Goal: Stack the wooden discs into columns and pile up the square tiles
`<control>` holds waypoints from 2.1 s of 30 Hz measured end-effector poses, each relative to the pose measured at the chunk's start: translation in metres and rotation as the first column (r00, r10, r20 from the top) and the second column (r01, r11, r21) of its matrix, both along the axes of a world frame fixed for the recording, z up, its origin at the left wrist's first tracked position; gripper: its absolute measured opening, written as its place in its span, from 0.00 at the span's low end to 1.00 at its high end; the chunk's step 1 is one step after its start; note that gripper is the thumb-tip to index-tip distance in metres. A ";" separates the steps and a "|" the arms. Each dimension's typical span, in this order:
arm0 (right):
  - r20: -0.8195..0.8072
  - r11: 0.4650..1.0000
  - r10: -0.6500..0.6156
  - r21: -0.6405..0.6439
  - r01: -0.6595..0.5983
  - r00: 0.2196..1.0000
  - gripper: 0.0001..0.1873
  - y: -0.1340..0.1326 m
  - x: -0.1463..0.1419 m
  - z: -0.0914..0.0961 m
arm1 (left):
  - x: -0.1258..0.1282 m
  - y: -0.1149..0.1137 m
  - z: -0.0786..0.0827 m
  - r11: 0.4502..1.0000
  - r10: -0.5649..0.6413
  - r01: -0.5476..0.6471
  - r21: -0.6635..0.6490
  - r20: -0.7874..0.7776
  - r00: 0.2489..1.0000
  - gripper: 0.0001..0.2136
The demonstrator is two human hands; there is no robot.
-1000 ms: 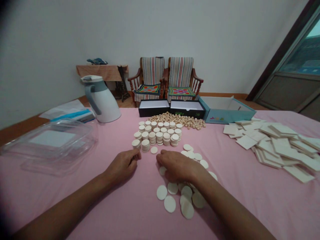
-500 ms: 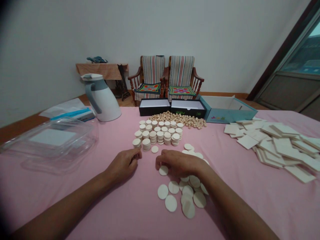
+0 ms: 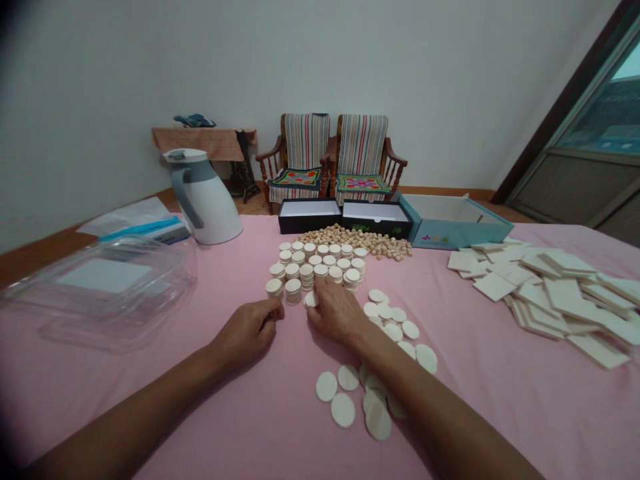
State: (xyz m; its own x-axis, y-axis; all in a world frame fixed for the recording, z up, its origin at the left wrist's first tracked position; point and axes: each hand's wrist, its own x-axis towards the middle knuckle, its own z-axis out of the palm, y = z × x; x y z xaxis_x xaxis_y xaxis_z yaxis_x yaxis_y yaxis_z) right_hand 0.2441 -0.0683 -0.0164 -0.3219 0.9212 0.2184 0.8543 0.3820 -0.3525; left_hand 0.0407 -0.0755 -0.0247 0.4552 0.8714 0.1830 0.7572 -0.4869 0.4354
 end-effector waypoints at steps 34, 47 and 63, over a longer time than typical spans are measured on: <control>0.095 0.925 0.347 -0.197 -0.324 0.933 0.19 -0.033 0.023 0.032 | 0.001 -0.001 0.003 1.000 0.000 0.000 -0.014 -0.020 1.000 0.09; 0.025 0.945 0.252 -0.222 -0.240 0.967 0.14 -0.026 0.019 0.029 | 0.001 -0.002 0.003 1.000 0.000 -0.001 -0.014 -0.015 1.000 0.09; -0.026 0.991 0.133 0.018 -0.133 0.991 0.16 0.000 0.008 0.010 | 0.000 -0.003 0.003 1.000 -0.001 0.001 -0.011 -0.005 1.000 0.09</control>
